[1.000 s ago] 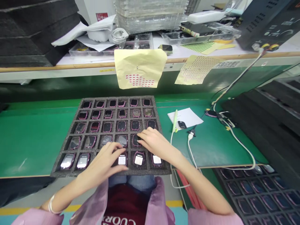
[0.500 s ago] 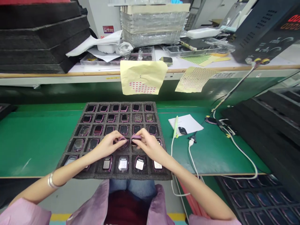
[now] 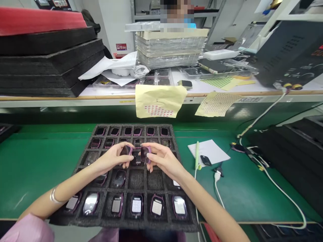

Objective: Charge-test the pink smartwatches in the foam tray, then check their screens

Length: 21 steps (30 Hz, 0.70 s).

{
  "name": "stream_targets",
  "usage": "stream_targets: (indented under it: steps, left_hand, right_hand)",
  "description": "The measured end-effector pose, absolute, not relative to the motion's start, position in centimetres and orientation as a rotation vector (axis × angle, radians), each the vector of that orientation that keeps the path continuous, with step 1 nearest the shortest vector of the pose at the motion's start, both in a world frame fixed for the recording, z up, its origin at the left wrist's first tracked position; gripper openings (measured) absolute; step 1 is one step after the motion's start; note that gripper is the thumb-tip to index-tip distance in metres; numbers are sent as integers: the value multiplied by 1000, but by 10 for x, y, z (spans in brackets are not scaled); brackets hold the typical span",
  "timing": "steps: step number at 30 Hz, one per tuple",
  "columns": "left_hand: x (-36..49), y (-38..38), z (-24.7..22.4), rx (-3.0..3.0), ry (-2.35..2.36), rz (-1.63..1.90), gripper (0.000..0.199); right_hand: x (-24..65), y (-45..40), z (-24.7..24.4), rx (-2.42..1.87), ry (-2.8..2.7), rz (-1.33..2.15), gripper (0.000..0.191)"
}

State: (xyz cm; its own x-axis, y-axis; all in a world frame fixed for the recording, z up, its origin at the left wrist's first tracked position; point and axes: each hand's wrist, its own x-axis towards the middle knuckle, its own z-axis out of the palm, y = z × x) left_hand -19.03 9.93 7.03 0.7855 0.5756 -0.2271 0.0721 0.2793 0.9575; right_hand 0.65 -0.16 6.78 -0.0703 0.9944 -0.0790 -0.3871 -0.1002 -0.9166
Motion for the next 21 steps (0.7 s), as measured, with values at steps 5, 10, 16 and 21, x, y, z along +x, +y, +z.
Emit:
stream_targets:
  steps: [5, 10, 16, 21]
  left_hand:
    - [-193, 102, 63, 1480, 676, 364, 20]
    - [-199, 94, 66, 1678, 664, 400, 14]
    - [-198, 86, 65, 1795, 667, 472, 22]
    - [-196, 84, 61, 1845, 607, 397, 31]
  right_hand:
    - [9, 6, 60, -854, -842, 1621, 44]
    - [13, 2, 49, -838, -799, 1676, 42]
    - [12, -1, 46, -826, -792, 1709, 45]
    - [10, -1, 45, -846, -804, 1663, 44]
